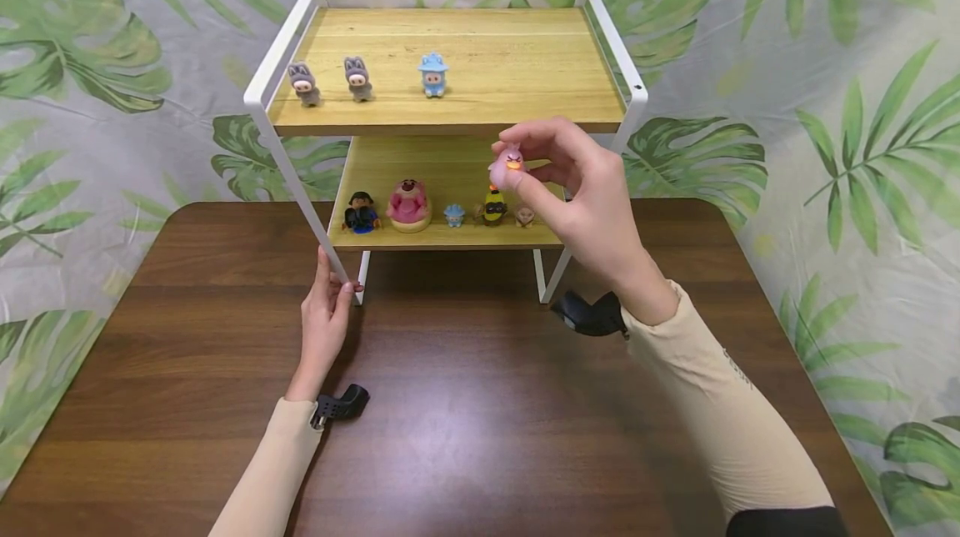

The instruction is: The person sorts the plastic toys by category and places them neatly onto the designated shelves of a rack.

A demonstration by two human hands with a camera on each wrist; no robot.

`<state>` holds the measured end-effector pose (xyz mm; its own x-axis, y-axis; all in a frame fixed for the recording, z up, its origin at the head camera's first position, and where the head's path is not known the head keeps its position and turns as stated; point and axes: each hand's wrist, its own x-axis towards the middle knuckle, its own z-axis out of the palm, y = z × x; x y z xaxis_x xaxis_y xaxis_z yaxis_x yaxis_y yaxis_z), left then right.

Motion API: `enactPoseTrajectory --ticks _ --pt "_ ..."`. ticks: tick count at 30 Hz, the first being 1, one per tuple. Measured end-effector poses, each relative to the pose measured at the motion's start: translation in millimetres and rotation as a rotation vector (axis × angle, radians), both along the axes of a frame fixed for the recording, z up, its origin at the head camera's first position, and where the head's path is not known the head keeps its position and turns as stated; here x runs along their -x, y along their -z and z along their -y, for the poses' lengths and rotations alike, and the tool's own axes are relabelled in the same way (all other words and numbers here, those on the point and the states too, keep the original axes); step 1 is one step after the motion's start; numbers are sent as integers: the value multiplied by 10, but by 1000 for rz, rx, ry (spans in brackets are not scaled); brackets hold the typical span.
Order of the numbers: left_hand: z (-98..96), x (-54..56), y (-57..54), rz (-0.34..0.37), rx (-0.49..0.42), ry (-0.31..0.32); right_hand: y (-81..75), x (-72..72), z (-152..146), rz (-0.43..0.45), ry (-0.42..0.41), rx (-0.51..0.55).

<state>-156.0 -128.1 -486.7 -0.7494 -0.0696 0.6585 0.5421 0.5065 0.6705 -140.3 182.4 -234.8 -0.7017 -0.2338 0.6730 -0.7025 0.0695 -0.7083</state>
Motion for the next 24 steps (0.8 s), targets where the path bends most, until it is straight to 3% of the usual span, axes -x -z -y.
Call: enactPoseTrajectory --ticks 8,16,24 --pt "5 -11 -12 34 -2 7 -64 59 -3 16 -29 95" --pt "0 -4 -13 8 15 -5 -138 89 12 21 -37 151" --pt "0 -15 -21 16 15 -6 -225 132 5 -36 -23 137"
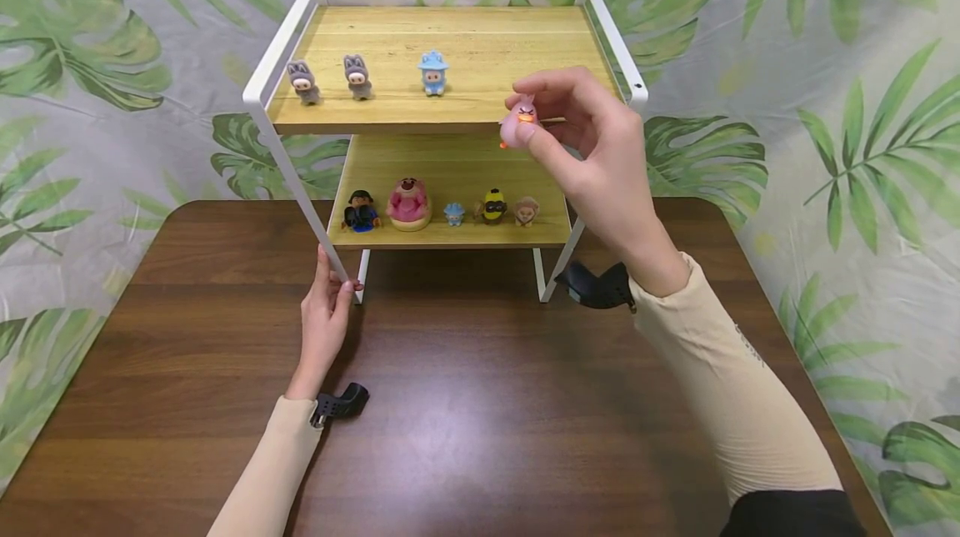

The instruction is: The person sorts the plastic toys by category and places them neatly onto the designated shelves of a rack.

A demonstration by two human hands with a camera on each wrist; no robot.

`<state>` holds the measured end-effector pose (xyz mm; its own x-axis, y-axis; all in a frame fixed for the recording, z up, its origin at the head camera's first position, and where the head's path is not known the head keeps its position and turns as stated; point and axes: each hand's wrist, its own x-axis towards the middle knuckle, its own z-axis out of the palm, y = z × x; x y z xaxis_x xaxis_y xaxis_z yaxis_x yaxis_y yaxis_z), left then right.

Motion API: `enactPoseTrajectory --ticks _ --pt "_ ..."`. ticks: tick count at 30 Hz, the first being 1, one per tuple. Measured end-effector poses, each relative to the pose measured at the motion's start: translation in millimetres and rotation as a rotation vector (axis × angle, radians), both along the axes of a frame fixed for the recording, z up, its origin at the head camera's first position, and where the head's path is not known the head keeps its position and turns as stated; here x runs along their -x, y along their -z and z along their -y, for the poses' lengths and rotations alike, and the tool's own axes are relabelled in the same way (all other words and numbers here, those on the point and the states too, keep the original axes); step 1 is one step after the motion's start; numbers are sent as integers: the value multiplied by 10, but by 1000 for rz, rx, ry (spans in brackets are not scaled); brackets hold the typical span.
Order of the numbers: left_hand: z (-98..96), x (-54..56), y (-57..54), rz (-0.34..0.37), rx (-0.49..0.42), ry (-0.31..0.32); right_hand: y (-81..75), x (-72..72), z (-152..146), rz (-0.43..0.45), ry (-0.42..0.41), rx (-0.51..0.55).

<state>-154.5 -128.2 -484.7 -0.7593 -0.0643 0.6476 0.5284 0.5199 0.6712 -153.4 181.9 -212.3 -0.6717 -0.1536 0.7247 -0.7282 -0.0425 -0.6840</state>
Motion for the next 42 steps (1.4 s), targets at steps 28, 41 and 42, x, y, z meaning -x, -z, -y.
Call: enactPoseTrajectory --ticks 28,41,42 --pt "-1 14 26 -30 3 -4 -177 254 4 -65 169 -132" --pt "-5 2 7 -13 1 -6 -235 281 45 106 276 -195" --pt "-5 2 5 -13 2 -5 -244 282 49 127 284 -202"
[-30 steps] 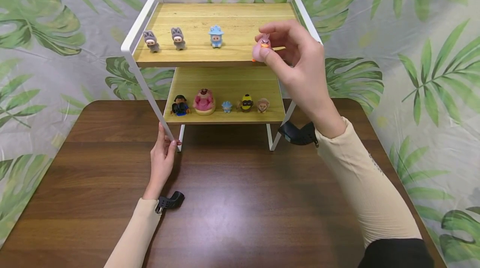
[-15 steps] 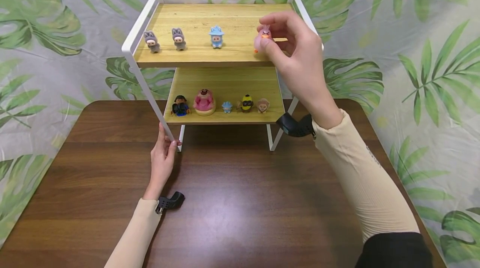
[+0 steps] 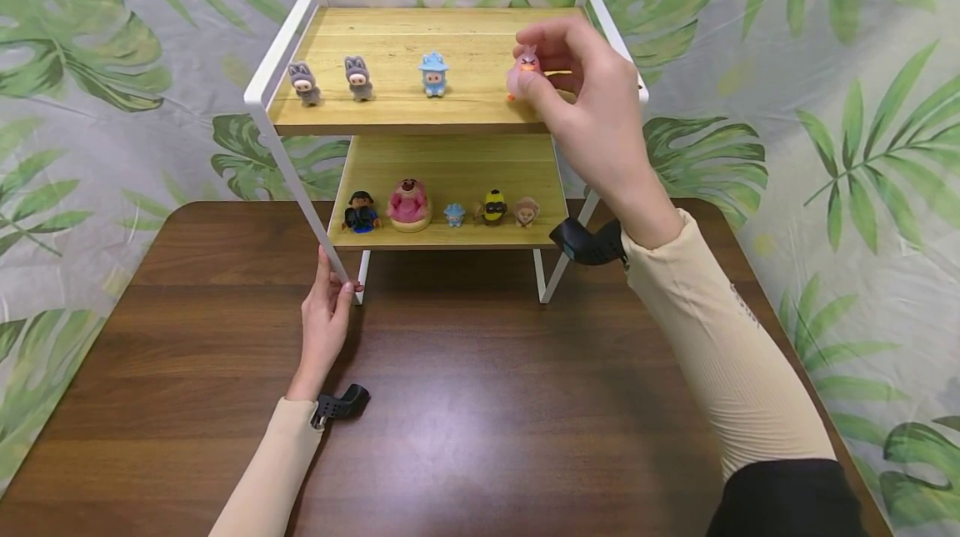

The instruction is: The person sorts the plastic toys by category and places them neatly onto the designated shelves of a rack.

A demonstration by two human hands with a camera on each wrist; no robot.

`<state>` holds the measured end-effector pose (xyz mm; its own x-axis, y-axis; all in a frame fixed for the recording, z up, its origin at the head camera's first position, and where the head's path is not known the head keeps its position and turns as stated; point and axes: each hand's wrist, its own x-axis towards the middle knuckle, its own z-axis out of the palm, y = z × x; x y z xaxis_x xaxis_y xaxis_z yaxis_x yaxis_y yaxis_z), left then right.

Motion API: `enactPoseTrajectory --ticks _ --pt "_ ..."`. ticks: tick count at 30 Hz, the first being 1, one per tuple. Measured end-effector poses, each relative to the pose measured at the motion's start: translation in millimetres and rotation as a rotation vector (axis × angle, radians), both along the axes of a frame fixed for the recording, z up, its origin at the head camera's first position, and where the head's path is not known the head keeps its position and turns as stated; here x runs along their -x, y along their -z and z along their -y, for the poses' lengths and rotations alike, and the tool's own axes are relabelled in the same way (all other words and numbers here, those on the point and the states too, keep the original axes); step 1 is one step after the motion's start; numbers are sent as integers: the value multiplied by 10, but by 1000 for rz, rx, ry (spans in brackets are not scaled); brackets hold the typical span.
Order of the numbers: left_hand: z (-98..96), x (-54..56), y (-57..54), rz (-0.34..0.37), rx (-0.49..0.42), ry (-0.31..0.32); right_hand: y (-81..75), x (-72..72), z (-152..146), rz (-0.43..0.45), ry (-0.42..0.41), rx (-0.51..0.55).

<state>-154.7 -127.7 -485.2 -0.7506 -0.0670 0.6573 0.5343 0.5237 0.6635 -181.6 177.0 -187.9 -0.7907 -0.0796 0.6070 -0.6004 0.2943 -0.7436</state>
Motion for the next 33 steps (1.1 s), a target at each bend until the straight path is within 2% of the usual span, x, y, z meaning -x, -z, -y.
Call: enactPoseTrajectory --ticks 5,17,26,33 --pt "1 1 8 6 -3 2 -21 2 11 33 36 -48" --pt "5 -5 18 8 -12 -1 -1 7 20 32 63 -111" --pt "7 6 19 8 -10 3 -21 -3 14 66 92 -166" --pt "-4 3 7 -7 -7 -5 -51 -5 9 100 91 -162"
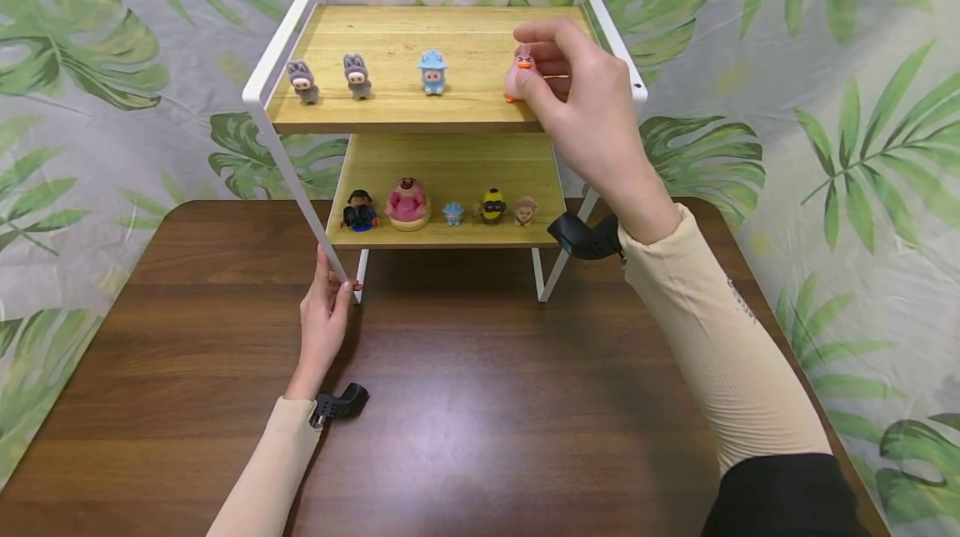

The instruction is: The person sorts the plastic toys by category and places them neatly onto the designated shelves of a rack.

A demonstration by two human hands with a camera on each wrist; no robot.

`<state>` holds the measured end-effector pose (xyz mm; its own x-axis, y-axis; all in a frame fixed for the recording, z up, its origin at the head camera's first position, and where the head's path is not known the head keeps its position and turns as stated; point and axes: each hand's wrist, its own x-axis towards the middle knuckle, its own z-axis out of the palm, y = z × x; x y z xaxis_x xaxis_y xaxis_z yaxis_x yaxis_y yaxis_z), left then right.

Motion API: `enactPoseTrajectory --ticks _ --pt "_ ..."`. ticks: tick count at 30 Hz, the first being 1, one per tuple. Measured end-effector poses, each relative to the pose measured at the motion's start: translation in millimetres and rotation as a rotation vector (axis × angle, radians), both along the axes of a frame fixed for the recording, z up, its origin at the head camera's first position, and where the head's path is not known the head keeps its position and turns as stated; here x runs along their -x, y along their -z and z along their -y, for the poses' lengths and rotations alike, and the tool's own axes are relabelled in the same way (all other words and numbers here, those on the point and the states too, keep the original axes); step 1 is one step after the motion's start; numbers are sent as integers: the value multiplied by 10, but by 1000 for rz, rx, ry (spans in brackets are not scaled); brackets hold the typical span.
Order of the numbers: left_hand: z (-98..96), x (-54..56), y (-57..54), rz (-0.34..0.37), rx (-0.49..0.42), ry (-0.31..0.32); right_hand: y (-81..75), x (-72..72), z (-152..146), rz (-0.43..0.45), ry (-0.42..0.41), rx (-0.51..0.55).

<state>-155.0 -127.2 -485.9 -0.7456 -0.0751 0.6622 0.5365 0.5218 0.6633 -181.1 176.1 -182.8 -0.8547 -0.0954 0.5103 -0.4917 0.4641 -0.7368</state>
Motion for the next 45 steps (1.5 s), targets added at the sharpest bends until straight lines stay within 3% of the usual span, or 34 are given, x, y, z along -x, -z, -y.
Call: enactPoseTrajectory --ticks 9,23,30,34,42,45 --pt "1 0 7 -12 -1 -6 -4 -12 -23 -16 -1 30" --pt "3 -9 2 14 -7 7 75 -136 -129 -62 -63 249" --pt "-3 -18 -8 10 -15 5 111 -216 -196 -82 -81 275" --pt "0 -21 -3 13 -19 6 140 -277 -223 -82 -113 341" --pt "-4 -27 7 26 -16 6 226 -400 -309 -229 -158 351" --pt "-3 -34 -3 41 -19 8 257 -434 -347 -245 -179 395"
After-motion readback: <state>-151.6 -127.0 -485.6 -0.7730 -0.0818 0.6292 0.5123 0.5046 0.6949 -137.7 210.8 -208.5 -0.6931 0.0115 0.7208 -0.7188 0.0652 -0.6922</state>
